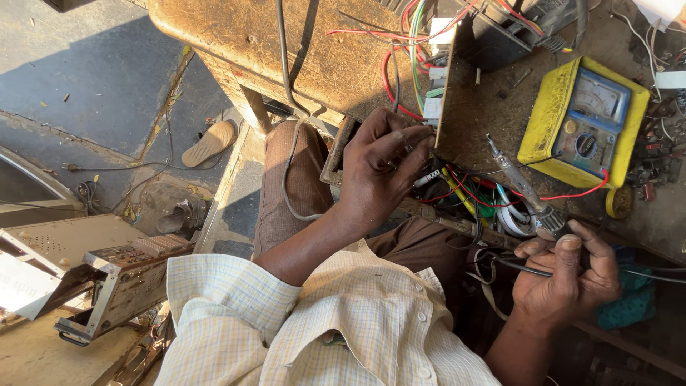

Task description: The person sits on the floor and repairs a green circuit board. They use a soldering iron to heat and attach wires, a brush to clean the board, and pliers to strip and twist wire ends. The person repeatedly solders connections and cleans the board with a brush.

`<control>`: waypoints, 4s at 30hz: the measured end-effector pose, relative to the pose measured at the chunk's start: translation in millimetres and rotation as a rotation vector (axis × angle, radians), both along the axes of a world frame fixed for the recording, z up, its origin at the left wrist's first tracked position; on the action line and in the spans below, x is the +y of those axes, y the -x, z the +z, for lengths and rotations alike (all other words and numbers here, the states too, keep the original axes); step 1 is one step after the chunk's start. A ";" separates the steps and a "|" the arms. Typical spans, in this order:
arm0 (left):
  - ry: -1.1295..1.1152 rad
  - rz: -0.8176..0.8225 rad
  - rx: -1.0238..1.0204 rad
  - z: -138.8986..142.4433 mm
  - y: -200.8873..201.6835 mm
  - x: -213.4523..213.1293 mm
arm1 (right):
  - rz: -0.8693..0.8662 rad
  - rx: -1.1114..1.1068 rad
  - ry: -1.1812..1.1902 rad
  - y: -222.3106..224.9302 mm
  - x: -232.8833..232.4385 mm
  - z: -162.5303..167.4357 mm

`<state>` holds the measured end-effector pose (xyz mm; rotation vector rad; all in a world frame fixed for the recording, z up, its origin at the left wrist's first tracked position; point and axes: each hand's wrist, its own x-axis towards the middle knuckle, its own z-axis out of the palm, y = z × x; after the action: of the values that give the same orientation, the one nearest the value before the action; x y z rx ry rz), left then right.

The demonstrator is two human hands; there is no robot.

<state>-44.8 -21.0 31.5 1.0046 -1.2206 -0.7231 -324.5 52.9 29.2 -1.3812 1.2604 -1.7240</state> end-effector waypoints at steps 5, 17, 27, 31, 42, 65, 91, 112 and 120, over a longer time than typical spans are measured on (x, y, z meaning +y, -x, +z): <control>-0.038 -0.020 0.064 -2.9 -4.6 -3.7 | -0.008 -0.023 -0.024 -2.1 1.2 0.0; 0.030 -0.130 0.039 -8.6 -15.4 -7.9 | 0.084 -0.022 -0.021 -13.5 -3.9 7.8; 0.056 0.002 0.076 -29.7 -9.7 -6.6 | 0.188 -0.061 -0.087 -23.6 -15.4 13.8; 0.054 -0.014 0.118 -36.0 -10.5 -5.8 | 0.230 -0.094 -0.117 -27.9 -19.8 15.2; 0.079 -0.019 0.121 -37.5 -11.8 -5.9 | 0.274 -0.076 -0.112 -31.6 -24.7 14.9; 0.072 -0.053 0.126 -45.5 -17.3 -8.2 | 0.181 0.742 0.126 -21.2 -37.7 52.3; 0.072 -0.035 0.078 -51.5 -16.3 -8.3 | 0.284 0.778 -0.013 -45.7 -54.0 104.6; 0.130 -0.005 0.036 -50.8 -15.9 -9.2 | 0.453 1.035 0.045 -30.3 -87.1 128.6; 0.145 0.062 -0.005 -46.2 -12.1 -9.0 | 0.407 0.865 -0.021 -36.5 -65.7 118.1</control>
<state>-32.7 -30.1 -14.7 0.9203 -1.2236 -0.5755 -288.0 -12.8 147.3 -2.2965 1.2546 -0.8316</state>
